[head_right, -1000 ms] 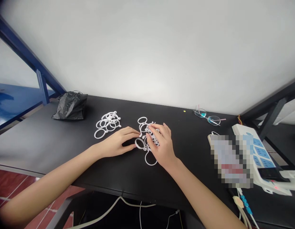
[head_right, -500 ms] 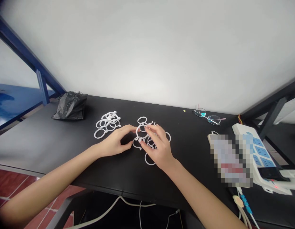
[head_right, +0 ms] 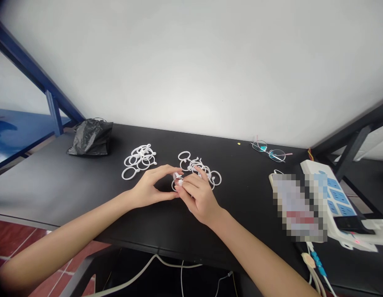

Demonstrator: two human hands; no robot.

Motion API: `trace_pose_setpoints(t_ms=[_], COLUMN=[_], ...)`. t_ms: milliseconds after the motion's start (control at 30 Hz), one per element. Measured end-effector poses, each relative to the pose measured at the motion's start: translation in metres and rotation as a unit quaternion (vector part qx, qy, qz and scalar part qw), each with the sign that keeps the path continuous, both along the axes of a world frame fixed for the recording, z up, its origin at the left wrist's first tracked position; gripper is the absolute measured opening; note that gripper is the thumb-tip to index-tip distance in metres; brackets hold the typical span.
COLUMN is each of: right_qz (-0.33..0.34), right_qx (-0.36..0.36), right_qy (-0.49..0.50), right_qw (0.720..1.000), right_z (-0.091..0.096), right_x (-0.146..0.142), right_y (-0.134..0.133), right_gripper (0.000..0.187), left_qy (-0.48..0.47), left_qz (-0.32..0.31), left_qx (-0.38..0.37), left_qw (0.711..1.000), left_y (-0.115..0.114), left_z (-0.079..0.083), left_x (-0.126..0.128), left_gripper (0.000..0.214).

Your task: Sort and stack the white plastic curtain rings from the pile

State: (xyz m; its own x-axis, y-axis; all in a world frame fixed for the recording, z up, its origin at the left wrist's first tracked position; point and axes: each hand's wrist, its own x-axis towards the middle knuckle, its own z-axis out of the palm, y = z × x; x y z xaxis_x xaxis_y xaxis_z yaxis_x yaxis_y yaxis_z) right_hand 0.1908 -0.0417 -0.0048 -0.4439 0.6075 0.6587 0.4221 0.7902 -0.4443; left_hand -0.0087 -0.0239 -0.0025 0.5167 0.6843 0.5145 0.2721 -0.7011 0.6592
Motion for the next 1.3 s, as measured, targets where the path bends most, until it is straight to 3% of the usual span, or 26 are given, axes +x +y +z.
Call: trace_pose_setpoints(t_ms=[200,267,500,933,1300], right_qz=[-0.043,-0.061,-0.006,-0.023,-0.013], right_qx=[0.013,0.019,0.030,0.031,0.020], right_qy=[0.057,0.090,0.120,0.121,0.135], right_qw=[0.997,0.994,0.992,0.992,0.991], right_z=[-0.0007,0.0000,0.0049,0.0025,0.0027], right_x=[-0.0011,-0.0005,-0.0011,-0.0018,-0.0036], right_y=[0.0011,0.0013,-0.0004,-0.0003,0.0020], right_gripper=[0.006,0.013,0.019,0.016,0.021], left_qy=[0.013,0.008,0.022,0.039,0.035], left_qz=[-0.009,-0.013,-0.039,-0.032,-0.023], left_qx=[0.001,0.015,-0.013,-0.052,-0.066], left_qw=[1.000,1.000,0.999,0.997,0.997], left_y=[-0.0030,-0.0026,-0.0007,-0.0004,-0.0010], left_z=[-0.0004,-0.0005,-0.0013,0.0035,0.0039], left_x=[0.0019,0.0022,0.0002,0.0001,-0.0001], left_gripper=[0.050,0.050,0.051,0.036,0.040])
